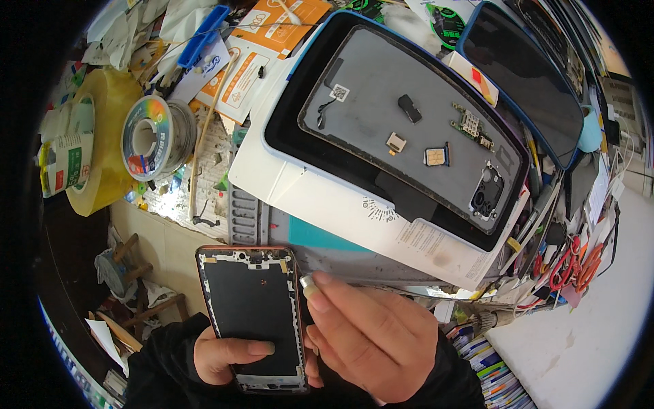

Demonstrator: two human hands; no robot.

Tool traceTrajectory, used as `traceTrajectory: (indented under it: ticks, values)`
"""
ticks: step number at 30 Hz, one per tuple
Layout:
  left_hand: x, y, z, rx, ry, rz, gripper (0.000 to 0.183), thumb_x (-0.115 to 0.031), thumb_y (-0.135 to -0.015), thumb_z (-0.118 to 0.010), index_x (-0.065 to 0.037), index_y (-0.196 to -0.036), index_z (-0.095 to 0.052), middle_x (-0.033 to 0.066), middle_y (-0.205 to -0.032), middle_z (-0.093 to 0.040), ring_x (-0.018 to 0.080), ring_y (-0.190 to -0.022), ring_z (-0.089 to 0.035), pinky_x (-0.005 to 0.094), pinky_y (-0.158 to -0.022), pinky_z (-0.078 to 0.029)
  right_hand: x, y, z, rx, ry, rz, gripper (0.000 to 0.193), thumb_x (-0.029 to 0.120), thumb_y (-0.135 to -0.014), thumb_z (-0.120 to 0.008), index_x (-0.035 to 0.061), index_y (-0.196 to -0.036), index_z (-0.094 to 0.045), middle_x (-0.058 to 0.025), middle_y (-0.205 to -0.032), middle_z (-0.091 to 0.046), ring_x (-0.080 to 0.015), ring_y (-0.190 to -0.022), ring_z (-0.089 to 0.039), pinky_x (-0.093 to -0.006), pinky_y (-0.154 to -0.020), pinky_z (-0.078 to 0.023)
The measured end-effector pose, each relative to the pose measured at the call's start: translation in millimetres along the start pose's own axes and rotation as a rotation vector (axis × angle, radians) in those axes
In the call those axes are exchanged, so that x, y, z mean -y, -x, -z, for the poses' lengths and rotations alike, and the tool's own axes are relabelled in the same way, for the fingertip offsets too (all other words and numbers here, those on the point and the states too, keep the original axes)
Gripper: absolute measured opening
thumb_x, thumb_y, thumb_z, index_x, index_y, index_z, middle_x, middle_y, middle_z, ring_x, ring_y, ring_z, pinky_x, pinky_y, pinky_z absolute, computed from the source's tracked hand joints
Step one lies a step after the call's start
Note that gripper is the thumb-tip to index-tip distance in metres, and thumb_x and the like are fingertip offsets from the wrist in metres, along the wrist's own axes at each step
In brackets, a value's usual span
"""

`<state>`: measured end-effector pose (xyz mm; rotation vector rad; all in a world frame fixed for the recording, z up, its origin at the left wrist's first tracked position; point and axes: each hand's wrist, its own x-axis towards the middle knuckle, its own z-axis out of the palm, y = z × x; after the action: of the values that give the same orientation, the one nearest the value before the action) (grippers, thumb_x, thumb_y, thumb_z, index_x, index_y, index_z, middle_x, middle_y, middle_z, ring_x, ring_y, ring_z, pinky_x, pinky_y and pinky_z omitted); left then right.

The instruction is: The person uses a screwdriver to pry open the back of a disassembled smartphone, then switches to a small metal tool to scrape adhesive from the frame. The person continues to scrape along the edges of the phone while holding it in one hand.

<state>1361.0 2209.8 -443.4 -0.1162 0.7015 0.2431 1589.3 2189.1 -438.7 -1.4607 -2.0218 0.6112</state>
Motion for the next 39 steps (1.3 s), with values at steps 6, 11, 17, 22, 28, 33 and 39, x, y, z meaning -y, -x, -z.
traceTrajectory:
  ticks: [6,11,17,22,28,33,39]
  values:
    - [-8.0,-2.7,9.4,0.071,0.020,0.033,0.048,-0.012,-0.088,-0.061,0.014,-0.128,-0.058,0.0294,-0.111,-0.070,0.0429,-0.108,-0.070,0.0536,-0.102,-0.054,-16.8,-3.0,4.5,0.047,-0.184,0.000,0.028,0.013,-0.096,-0.072,-0.0025,-0.119,-0.071,-0.0246,-0.117,-0.074,-0.0292,-0.081,-0.075,-0.0331,-0.068,-0.058]
    - [-8.0,0.3,4.2,-0.020,0.110,0.028,0.048,-0.010,-0.083,-0.063,0.015,-0.123,-0.059,0.0301,-0.108,-0.069,0.0447,-0.104,-0.070,0.0559,-0.097,-0.057,-22.9,-2.1,1.3,0.024,-0.226,0.025,0.027,0.013,-0.096,-0.072,-0.0025,-0.118,-0.072,-0.0260,-0.117,-0.074,-0.0285,-0.081,-0.076,-0.0333,-0.067,-0.058]
    - [-15.6,0.1,6.5,0.004,0.089,0.047,0.047,-0.008,-0.082,-0.063,0.014,-0.122,-0.058,0.0301,-0.111,-0.068,0.0454,-0.101,-0.070,0.0592,-0.094,-0.058,-27.5,-8.3,4.3,0.044,-0.278,0.072,0.028,0.011,-0.095,-0.073,-0.0074,-0.115,-0.072,-0.0298,-0.116,-0.073,-0.0288,-0.082,-0.076,-0.0331,-0.067,-0.058]
    - [-14.7,1.7,9.8,-0.015,0.108,0.046,0.047,-0.007,-0.083,-0.063,0.013,-0.125,-0.054,0.0302,-0.111,-0.067,0.0452,-0.101,-0.070,0.0591,-0.093,-0.058,-27.2,-13.9,9.2,0.088,-0.319,0.055,0.033,0.004,-0.086,-0.078,-0.0077,-0.116,-0.072,-0.0290,-0.118,-0.072,-0.0296,-0.084,-0.076,-0.0332,-0.069,-0.060]
    - [-20.3,0.5,13.8,0.037,0.072,0.070,0.049,-0.008,-0.083,-0.064,0.012,-0.126,-0.053,0.0307,-0.110,-0.068,0.0455,-0.100,-0.071,0.0589,-0.091,-0.059,-25.1,-18.1,14.3,0.127,-0.360,-0.004,0.052,-0.007,-0.071,-0.087,-0.0025,-0.121,-0.073,-0.0219,-0.125,-0.072,-0.0290,-0.088,-0.076,-0.0334,-0.071,-0.062]
    - [-14.5,1.8,10.1,-0.050,0.086,0.029,0.048,-0.010,-0.082,-0.063,0.014,-0.122,-0.057,0.0313,-0.107,-0.069,0.0456,-0.101,-0.071,0.0579,-0.093,-0.058,-28.7,-18.5,9.9,0.106,-0.347,0.031,0.027,0.007,-0.092,-0.074,-0.0076,-0.115,-0.071,-0.0303,-0.115,-0.073,-0.0298,-0.081,-0.076,-0.0344,-0.070,-0.059]
    - [-7.3,-2.6,10.6,0.056,0.073,0.017,0.052,-0.012,-0.083,-0.062,0.016,-0.126,-0.059,0.0316,-0.109,-0.070,0.0443,-0.105,-0.070,0.0542,-0.100,-0.056,-15.8,-6.0,5.1,0.057,-0.185,-0.008,0.025,0.010,-0.094,-0.072,-0.0058,-0.113,-0.072,-0.0272,-0.114,-0.074,-0.0289,-0.076,-0.074,-0.0338,-0.067,-0.058]
